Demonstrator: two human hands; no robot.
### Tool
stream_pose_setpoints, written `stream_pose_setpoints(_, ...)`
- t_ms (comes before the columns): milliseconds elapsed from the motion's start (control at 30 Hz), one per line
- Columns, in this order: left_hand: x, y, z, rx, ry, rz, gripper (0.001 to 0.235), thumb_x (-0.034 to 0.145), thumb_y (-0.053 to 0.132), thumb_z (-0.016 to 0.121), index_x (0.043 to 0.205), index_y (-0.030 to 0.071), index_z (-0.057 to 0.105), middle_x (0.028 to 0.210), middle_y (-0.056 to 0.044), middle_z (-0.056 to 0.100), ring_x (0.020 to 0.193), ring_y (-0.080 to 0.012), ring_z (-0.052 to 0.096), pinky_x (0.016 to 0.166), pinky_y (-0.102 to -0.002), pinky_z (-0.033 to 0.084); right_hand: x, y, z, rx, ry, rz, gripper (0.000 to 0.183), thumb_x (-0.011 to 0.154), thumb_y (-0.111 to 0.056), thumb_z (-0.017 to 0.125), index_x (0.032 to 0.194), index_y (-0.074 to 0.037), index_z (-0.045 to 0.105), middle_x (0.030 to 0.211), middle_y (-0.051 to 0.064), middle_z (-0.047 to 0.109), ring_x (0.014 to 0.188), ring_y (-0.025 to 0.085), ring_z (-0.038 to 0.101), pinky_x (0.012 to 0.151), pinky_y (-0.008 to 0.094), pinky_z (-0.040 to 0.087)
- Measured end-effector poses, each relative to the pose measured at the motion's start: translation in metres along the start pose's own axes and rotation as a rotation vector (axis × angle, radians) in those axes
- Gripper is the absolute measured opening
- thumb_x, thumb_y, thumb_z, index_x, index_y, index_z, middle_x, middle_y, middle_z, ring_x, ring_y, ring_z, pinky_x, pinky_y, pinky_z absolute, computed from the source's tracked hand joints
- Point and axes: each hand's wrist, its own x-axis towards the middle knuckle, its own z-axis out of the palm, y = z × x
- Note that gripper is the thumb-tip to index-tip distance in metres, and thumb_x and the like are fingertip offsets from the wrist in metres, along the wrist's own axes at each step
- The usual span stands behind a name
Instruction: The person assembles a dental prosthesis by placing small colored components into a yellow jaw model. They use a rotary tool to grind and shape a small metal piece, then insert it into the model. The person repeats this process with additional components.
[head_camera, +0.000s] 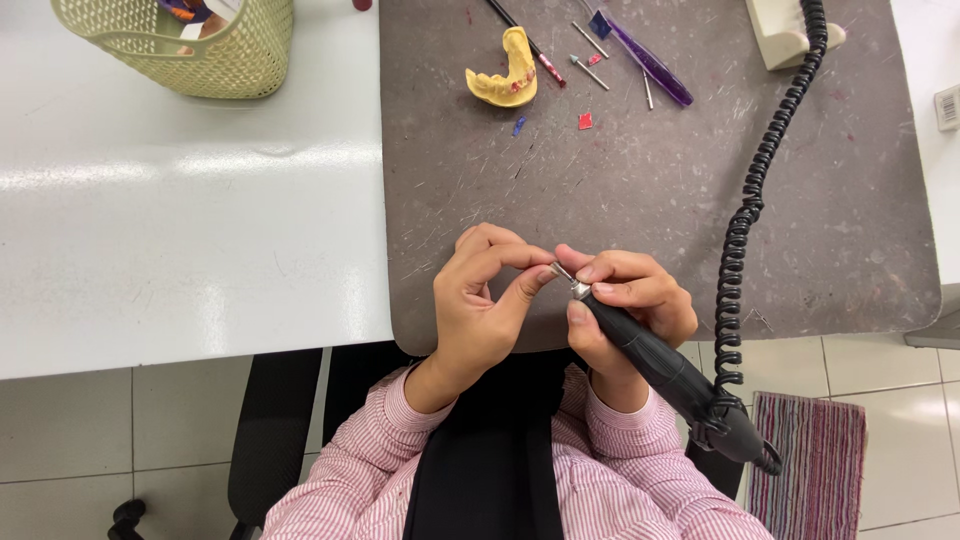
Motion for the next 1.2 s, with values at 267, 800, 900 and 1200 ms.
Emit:
stream_pose_setpoints(267,-0.002,-0.004,0.000,0.007,0.004,0.017,0.009,0.090,0.005,0.081,0.098,0.006,0.075,0.093,-0.003,0.066,0.093,-0.0153,0.059,0.086,-0.029,0.046,-0.002,0.003,-0.002,-0.015,0.004,-0.005,0.025,0.086,-0.002,0.076,0.101,-0.001,0.056,0.104,0.019,0.066,0.090,0.020,0.072,0.090,0.048,0.067)
stream_pose_setpoints(800,-0.001,-0.025,-0.007,-0.562,-0.258,-0.269,0.005,0.098,0.003,0.074,0.103,0.000,0.074,0.102,-0.005,0.066,0.097,-0.0119,0.061,0.090,-0.028,0.048,-0.008,-0.002,-0.002,-0.055,0.021,-0.063,0.030,0.080,0.003,0.077,0.103,-0.003,0.058,0.102,0.018,0.066,0.095,0.028,0.075,0.086,0.046,0.067)
stream_pose_setpoints(900,-0.001,-0.025,-0.006,-0.566,-0.267,-0.267,0.004,0.099,0.003,0.074,0.102,0.001,0.074,0.103,-0.005,0.066,0.098,-0.0120,0.061,0.090,-0.027,0.048,-0.006,-0.003,-0.002,-0.022,0.048,-0.058,0.032,0.079,0.003,0.078,0.103,-0.004,0.058,0.103,0.017,0.066,0.095,0.027,0.075,0.086,0.045,0.068)
stream_pose_setpoints(1200,-0.001,-0.023,-0.006,-0.541,-0.257,-0.265,0.004,0.098,0.002,0.073,0.102,0.000,0.073,0.103,-0.004,0.065,0.098,-0.0118,0.060,0.090,-0.027,0.048,-0.007,-0.007,-0.002,-0.051,0.026,0.017,0.030,0.082,0.004,0.077,0.105,-0.004,0.059,0.107,0.018,0.067,0.093,0.025,0.075,0.091,0.046,0.068)
